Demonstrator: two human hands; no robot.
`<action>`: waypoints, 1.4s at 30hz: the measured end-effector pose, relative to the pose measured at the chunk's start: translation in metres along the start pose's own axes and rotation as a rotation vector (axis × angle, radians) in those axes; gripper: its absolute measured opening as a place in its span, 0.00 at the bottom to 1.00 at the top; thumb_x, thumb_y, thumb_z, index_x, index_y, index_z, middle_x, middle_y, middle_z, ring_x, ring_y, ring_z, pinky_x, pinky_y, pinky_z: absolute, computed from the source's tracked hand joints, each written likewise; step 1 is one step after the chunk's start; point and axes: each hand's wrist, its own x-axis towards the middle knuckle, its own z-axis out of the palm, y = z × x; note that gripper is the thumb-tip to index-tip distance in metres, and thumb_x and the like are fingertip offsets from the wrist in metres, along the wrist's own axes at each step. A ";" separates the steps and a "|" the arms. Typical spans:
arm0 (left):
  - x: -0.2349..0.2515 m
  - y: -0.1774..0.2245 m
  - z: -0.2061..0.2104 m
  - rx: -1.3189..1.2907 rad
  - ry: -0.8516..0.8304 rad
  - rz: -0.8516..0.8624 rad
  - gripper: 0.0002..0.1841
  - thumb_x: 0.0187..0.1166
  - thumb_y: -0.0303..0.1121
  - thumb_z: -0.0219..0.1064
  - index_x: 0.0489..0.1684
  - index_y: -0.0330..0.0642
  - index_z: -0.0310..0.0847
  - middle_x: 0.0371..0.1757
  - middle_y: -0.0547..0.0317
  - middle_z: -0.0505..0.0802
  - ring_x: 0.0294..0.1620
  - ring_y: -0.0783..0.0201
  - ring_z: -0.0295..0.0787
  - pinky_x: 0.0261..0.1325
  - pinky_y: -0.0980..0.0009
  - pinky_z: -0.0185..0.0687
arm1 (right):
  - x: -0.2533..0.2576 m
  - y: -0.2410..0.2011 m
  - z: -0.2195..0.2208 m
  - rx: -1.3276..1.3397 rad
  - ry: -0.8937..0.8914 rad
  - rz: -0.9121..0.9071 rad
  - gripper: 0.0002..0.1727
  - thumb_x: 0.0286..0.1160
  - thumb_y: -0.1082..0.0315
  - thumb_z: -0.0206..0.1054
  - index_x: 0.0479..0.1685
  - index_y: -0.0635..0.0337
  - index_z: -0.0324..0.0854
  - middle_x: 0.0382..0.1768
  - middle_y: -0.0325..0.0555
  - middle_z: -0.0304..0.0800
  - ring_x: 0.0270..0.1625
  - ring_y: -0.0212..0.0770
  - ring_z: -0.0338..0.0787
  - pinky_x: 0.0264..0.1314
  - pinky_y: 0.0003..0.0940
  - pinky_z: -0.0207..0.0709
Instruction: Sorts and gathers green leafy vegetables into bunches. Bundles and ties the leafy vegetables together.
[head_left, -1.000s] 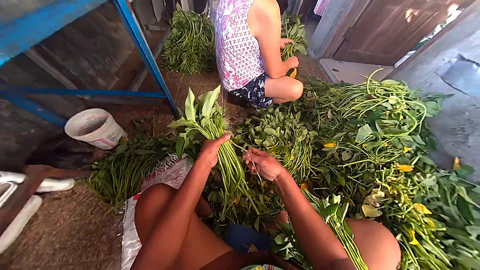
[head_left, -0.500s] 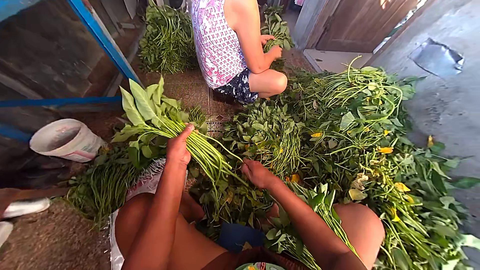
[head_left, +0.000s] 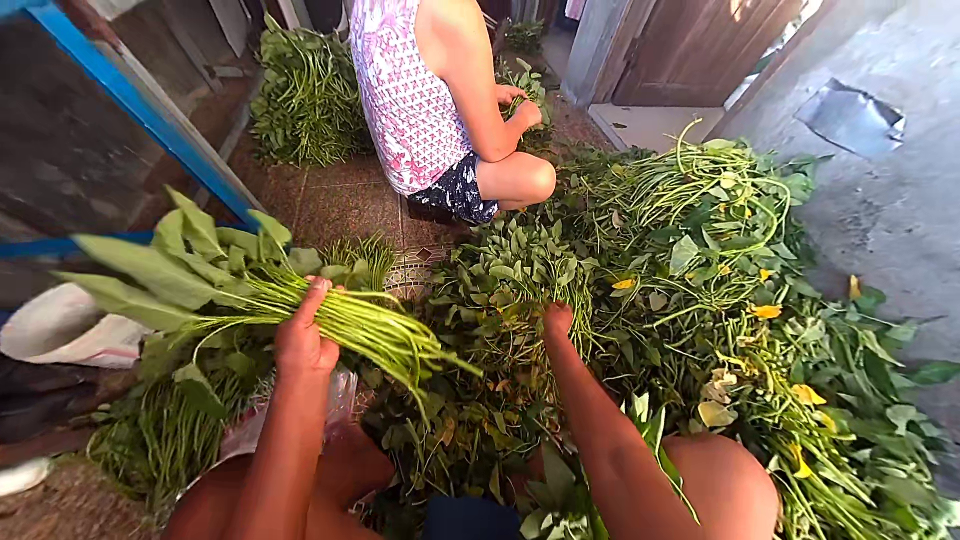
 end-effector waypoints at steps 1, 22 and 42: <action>0.000 -0.002 -0.001 0.029 -0.007 -0.034 0.08 0.86 0.25 0.60 0.58 0.41 0.74 0.40 0.62 0.91 0.41 0.67 0.93 0.50 0.68 0.92 | 0.011 0.003 -0.003 -0.056 0.032 -0.003 0.24 0.92 0.67 0.50 0.81 0.69 0.69 0.75 0.71 0.77 0.79 0.64 0.78 0.81 0.58 0.69; -0.011 -0.023 0.027 0.244 -0.182 -0.219 0.11 0.79 0.21 0.69 0.55 0.32 0.78 0.37 0.53 0.94 0.36 0.62 0.94 0.46 0.67 0.92 | -0.004 -0.076 -0.051 -0.251 -0.094 -0.359 0.23 0.93 0.60 0.53 0.71 0.70 0.79 0.69 0.70 0.82 0.76 0.63 0.79 0.81 0.59 0.66; -0.030 -0.035 0.018 0.359 -0.300 -0.392 0.17 0.79 0.28 0.72 0.64 0.34 0.82 0.55 0.50 0.92 0.57 0.62 0.89 0.62 0.64 0.84 | -0.208 -0.072 0.001 -0.448 -0.624 -1.011 0.17 0.86 0.63 0.62 0.64 0.58 0.90 0.59 0.62 0.85 0.60 0.52 0.87 0.66 0.46 0.80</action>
